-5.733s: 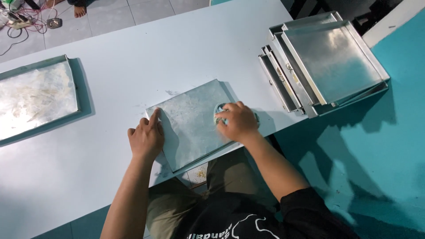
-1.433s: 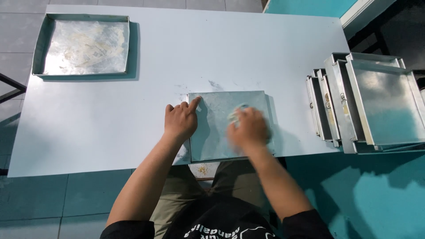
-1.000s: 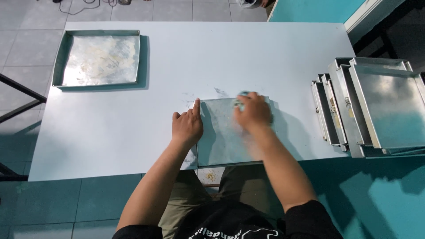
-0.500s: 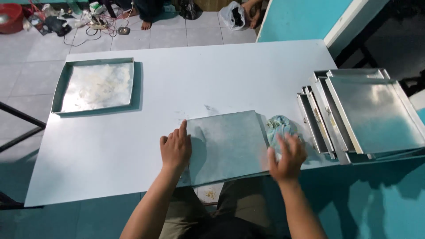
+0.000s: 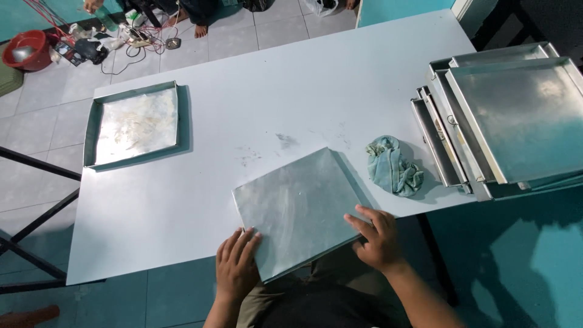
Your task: The person wipes the edges and surfaces of metal trays with a cloth. They handle one tray at a time, wiping it thoroughly before setting it aside and picking up another tray to repeat the process.
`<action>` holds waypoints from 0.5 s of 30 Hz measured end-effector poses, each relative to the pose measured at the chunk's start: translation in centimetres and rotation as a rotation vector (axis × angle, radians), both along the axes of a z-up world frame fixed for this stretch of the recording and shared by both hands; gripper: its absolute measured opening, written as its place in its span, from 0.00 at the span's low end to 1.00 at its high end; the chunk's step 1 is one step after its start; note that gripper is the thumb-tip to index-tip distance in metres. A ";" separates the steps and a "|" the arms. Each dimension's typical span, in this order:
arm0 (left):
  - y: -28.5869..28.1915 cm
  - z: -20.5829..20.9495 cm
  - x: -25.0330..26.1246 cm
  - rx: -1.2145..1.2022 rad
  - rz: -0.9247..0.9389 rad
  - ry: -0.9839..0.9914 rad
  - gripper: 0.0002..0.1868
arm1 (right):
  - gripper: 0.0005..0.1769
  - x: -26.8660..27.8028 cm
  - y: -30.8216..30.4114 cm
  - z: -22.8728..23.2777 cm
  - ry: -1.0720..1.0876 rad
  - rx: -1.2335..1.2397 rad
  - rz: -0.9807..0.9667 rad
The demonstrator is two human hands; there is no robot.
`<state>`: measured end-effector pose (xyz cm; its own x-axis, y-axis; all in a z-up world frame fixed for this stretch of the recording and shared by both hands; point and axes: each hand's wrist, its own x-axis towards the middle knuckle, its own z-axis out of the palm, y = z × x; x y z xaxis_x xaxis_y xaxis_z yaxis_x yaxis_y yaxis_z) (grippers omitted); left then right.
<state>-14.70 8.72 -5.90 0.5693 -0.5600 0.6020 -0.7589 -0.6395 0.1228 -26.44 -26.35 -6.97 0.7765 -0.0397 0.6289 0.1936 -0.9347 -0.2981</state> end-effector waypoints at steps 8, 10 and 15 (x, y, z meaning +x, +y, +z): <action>-1.3 3.3 0.7 -0.493 -0.162 0.052 0.06 | 0.24 -1.2 0.6 3.9 -0.201 0.247 0.004; -1.8 4.8 0.9 -0.603 -0.217 0.111 0.06 | 0.23 -0.8 0.6 4.9 -0.244 0.279 -0.049; -1.9 2.3 2.7 -0.762 -0.021 0.207 0.09 | 0.42 1.2 0.7 7.0 -0.051 0.480 -0.035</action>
